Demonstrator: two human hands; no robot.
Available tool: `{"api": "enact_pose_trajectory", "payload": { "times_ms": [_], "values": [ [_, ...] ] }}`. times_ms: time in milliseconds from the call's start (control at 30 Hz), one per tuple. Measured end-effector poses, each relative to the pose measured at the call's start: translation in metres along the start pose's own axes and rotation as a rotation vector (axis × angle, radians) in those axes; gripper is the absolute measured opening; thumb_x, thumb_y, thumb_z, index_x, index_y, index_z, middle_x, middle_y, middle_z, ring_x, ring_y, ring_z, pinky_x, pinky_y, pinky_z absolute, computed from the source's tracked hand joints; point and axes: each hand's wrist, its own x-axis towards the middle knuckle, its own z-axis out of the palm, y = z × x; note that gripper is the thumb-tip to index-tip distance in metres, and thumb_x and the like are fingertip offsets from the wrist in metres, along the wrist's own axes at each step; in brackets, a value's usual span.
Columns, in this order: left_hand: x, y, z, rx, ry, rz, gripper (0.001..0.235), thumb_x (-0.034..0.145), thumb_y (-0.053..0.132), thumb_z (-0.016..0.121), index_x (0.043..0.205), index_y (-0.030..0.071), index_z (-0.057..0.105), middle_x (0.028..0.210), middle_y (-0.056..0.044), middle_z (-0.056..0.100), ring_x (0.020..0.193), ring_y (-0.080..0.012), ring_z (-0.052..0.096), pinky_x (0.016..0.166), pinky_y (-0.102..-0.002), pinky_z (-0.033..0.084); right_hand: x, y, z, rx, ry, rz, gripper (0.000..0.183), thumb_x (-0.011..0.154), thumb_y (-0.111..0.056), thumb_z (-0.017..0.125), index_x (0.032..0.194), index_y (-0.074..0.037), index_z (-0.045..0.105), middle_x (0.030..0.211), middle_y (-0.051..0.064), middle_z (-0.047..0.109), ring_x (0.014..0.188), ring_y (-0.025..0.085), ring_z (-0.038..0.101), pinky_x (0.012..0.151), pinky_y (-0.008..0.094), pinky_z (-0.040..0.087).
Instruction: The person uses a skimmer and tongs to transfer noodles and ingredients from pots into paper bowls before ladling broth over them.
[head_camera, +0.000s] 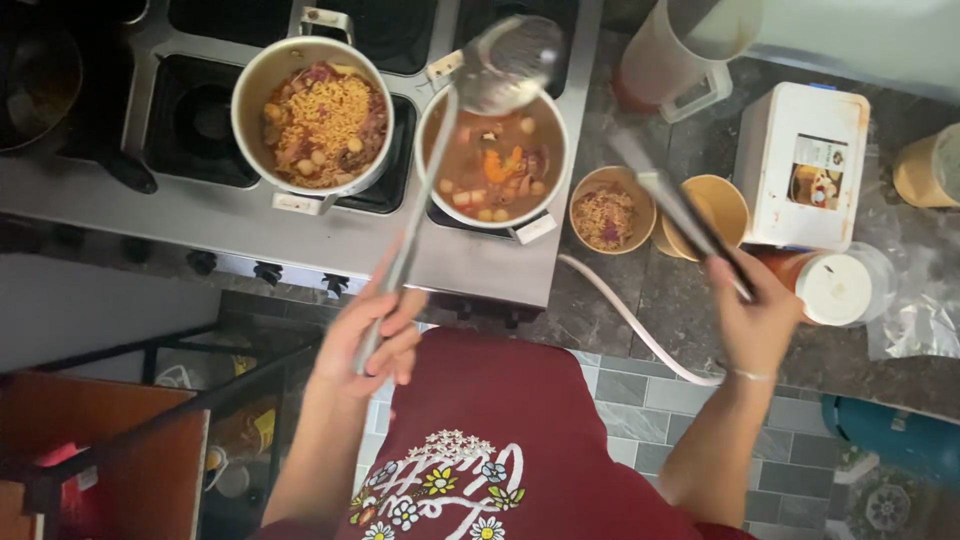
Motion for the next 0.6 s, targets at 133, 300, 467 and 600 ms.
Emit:
{"api": "enact_pose_trajectory", "payload": {
  "times_ms": [133,300,467,600],
  "values": [
    [-0.015,0.018,0.002,0.155,0.065,0.086,0.076,0.103,0.009,0.046,0.171,0.019,0.014,0.076,-0.004,0.041,0.042,-0.0089,0.041,0.048,-0.035,0.059,0.035,-0.06,0.038,-0.499,-0.153,-0.267,0.031,0.101,-0.038,0.077,0.119,-0.014,0.08,0.082,0.012,0.072,0.069,0.026,0.07,0.062,0.035,0.052],
    [-0.018,0.016,-0.007,0.206,0.098,0.07,0.077,0.101,0.009,0.046,0.171,0.016,0.013,0.075,-0.003,0.041,0.042,-0.0088,0.041,0.046,-0.034,0.058,0.086,-0.076,0.094,-0.685,-0.202,-0.511,0.033,0.099,-0.046,0.074,0.111,-0.016,0.079,0.081,0.009,0.073,0.07,0.028,0.071,0.059,0.038,0.052],
    [-0.018,0.008,-0.016,0.197,0.164,0.011,0.074,0.101,0.01,0.045,0.169,0.015,0.016,0.073,-0.003,0.041,0.041,-0.0078,0.04,0.042,-0.031,0.055,0.107,-0.081,0.12,-0.73,-0.326,-0.516,0.033,0.094,-0.048,0.076,0.102,-0.016,0.079,0.076,0.007,0.074,0.064,0.028,0.07,0.058,0.039,0.054],
    [-0.019,0.007,-0.019,0.19,0.168,-0.002,0.074,0.101,0.01,0.046,0.169,0.014,0.017,0.073,-0.003,0.041,0.041,-0.0078,0.04,0.041,-0.03,0.053,0.112,-0.082,0.125,-0.73,-0.394,-0.528,0.039,0.089,-0.052,0.076,0.103,-0.016,0.079,0.072,0.007,0.073,0.063,0.028,0.071,0.057,0.039,0.053]
  ]
}}
